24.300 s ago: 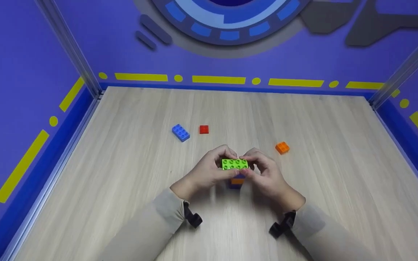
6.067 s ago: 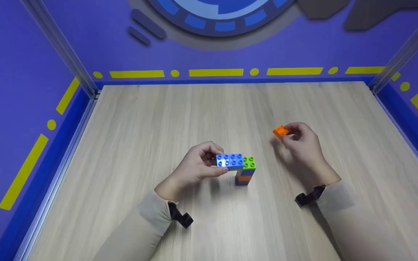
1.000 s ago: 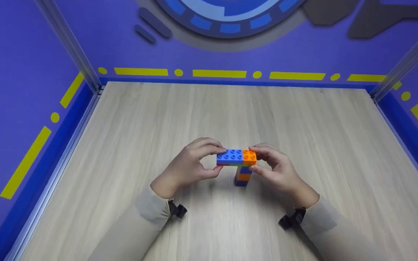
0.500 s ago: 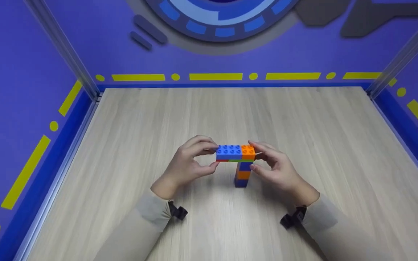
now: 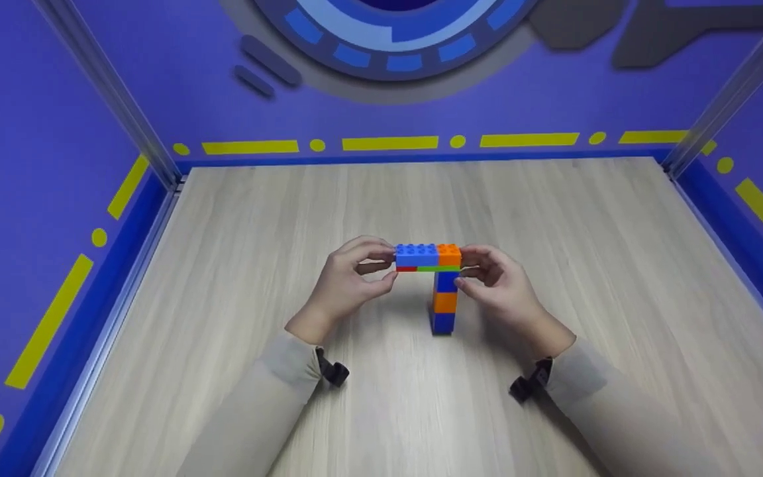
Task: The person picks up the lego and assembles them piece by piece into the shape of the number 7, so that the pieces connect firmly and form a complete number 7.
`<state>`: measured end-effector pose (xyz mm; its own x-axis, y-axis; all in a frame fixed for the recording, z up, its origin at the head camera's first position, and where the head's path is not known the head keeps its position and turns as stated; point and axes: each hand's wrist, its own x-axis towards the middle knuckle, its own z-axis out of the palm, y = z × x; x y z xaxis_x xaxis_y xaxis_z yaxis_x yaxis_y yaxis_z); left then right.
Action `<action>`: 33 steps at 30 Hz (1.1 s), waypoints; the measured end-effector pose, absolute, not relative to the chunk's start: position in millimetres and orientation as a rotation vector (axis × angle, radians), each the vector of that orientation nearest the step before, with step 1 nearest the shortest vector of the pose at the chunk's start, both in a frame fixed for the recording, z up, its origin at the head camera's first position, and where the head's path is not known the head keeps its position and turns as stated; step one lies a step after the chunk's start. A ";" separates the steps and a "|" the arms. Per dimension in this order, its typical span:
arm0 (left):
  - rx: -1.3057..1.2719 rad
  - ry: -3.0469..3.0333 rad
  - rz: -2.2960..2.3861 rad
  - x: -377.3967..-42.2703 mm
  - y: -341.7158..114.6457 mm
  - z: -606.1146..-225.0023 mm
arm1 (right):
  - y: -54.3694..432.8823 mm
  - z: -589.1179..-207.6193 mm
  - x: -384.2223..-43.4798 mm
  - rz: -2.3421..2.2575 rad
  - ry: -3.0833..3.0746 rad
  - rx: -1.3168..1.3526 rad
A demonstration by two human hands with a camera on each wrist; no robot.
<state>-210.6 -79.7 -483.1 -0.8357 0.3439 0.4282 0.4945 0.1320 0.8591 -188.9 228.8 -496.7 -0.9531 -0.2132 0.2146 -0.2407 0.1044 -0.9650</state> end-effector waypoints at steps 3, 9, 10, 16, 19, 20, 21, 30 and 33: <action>-0.784 -2.293 -1.845 -215.6 -78.1 -483.7 | 230.2 -495.4 -196.5 2.051 -2.377 0.418; -0.679 -2.341 -1.911 -225.4 -75.6 -487.1 | 227.9 -491.4 -207.4 2.038 -2.476 0.295; -0.664 -2.349 -1.917 -227.7 -75.4 -486.6 | 227.4 -490.4 -210.0 2.033 -2.486 0.284; -0.612 -2.381 -1.914 -244.0 -74.6 -480.0 | 225.2 -482.6 -230.7 2.070 -2.494 0.237; -0.592 -2.424 -1.879 -252.7 -75.6 -478.4 | 223.7 -479.8 -241.2 2.080 -2.512 0.227; -0.575 -2.445 -1.867 -255.7 -76.2 -478.5 | 222.9 -479.3 -244.7 2.079 -2.522 0.225; -0.561 -2.464 -1.854 -258.6 -77.0 -478.8 | 222.2 -479.4 -248.2 2.073 -2.537 0.221; -0.433 -2.600 -1.743 -282.5 -78.0 -480.9 | 218.2 -482.8 -272.3 1.967 -2.627 0.190; -0.387 -2.645 -1.692 -289.0 -74.2 -484.0 | 216.5 -484.9 -275.7 1.968 -2.680 0.105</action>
